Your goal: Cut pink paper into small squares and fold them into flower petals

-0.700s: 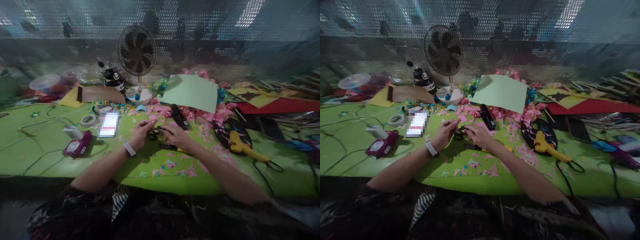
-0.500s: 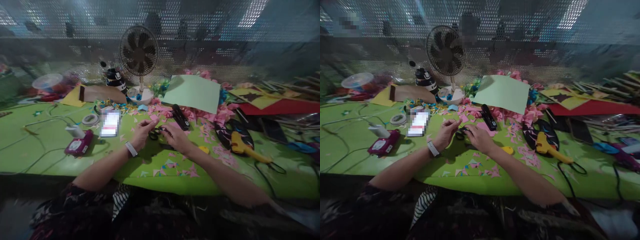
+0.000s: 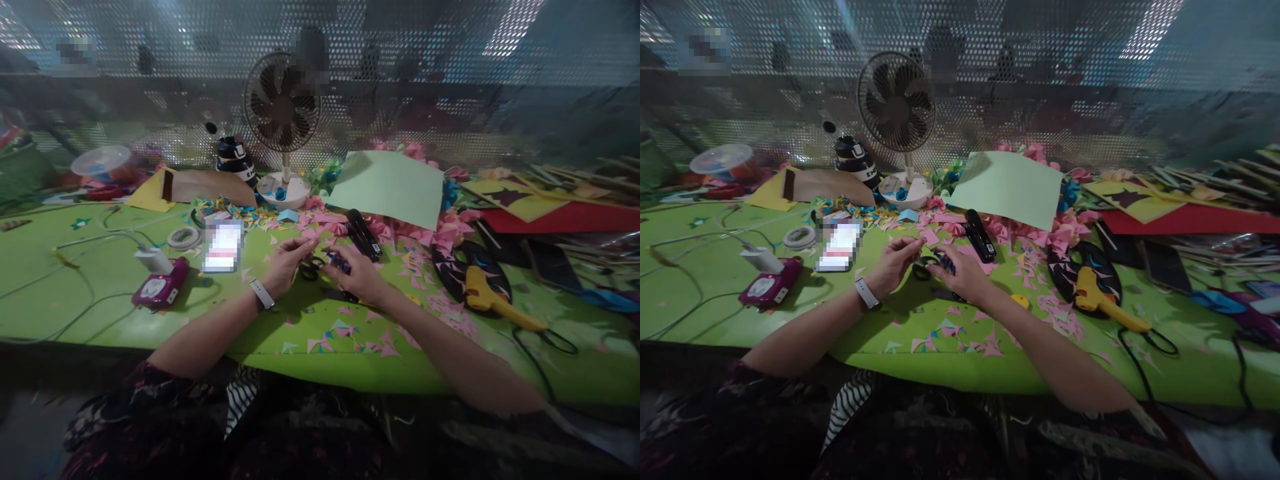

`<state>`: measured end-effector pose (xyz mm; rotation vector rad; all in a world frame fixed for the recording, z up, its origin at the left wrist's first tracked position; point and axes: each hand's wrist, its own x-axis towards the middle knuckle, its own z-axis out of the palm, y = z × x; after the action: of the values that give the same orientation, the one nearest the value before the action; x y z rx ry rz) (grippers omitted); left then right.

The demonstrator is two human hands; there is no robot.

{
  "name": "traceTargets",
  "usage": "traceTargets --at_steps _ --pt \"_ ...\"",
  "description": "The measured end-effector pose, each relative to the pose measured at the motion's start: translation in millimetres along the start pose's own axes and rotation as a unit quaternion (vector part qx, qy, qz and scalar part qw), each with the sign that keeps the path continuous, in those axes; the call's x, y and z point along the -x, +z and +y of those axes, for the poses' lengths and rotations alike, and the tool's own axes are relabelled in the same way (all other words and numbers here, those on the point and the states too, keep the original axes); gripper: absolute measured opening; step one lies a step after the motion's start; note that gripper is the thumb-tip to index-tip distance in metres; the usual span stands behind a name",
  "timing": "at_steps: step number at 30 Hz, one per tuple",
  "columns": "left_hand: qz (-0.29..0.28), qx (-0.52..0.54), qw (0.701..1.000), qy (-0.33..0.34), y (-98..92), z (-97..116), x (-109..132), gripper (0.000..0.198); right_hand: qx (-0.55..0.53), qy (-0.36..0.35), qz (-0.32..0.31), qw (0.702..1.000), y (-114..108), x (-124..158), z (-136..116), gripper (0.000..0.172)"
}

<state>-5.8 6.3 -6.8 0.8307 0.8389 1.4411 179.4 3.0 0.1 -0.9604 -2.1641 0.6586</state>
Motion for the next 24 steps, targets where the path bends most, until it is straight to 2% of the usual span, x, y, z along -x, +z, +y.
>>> traceTargets --at_steps 3,8,14,20,24 --pt "-0.003 -0.027 0.999 0.041 -0.5 -1.4 0.4 0.038 0.015 0.010 0.032 0.999 4.0 1.6 -0.7 0.030" --pt "-0.031 -0.047 0.997 0.061 -2.7 -3.0 0.4 0.034 -0.007 0.043 0.020 0.999 3.8 1.6 2.8 0.030" --pt "-0.041 -0.046 0.997 0.039 -3.8 -3.3 -0.6 0.037 -0.028 0.032 -0.004 0.999 -0.8 -1.0 5.3 0.026" --pt "-0.026 -0.058 0.995 0.080 -3.8 -2.7 -0.2 0.032 0.025 -0.012 0.021 0.999 4.6 0.8 3.3 0.028" --pt "-0.042 -0.047 0.996 0.063 -5.4 -4.5 -1.5 0.031 0.038 -0.004 0.023 0.999 4.8 0.4 4.0 0.032"
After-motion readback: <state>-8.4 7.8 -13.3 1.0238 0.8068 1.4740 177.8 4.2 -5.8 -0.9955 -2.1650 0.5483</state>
